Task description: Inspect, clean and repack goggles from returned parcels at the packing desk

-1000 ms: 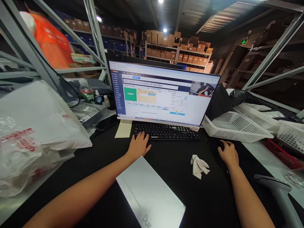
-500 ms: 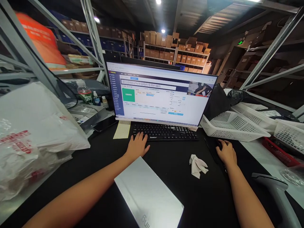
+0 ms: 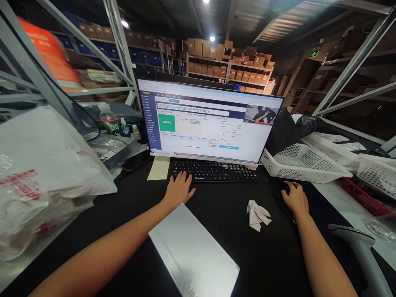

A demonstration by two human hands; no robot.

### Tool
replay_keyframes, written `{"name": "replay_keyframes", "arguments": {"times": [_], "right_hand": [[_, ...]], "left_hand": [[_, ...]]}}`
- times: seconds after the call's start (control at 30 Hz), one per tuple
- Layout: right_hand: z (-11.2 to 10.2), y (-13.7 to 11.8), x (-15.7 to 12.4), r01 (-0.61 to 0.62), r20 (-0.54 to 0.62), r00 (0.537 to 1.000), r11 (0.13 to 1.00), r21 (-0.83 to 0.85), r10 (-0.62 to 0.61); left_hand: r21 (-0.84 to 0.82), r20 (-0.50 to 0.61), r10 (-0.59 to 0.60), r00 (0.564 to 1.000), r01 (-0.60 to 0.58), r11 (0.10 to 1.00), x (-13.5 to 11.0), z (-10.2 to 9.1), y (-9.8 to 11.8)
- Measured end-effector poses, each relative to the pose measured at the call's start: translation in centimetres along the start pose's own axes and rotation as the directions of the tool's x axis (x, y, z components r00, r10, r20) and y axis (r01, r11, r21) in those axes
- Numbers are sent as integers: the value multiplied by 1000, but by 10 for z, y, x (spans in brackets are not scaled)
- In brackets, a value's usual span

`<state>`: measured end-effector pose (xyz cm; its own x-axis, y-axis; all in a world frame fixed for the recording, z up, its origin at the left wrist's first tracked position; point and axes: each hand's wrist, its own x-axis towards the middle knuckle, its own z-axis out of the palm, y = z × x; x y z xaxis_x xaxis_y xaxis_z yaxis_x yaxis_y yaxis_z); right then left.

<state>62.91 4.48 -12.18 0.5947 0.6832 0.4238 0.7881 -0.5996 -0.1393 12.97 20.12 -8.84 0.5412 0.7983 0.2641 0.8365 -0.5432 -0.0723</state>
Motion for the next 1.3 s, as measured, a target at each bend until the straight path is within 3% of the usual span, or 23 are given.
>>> {"name": "replay_keyframes", "arguments": {"times": [0.67,1.3], "right_hand": [[6,6,1,123,-9,992,992,-1,-123],[11,9,1,58,-35,998,998,-11,-58]], "left_hand": [[0,-3,3,1000,-3,1000,-1,-2,0],[6,-3,1,1000,-1,1000,-2,-2,0]]}}
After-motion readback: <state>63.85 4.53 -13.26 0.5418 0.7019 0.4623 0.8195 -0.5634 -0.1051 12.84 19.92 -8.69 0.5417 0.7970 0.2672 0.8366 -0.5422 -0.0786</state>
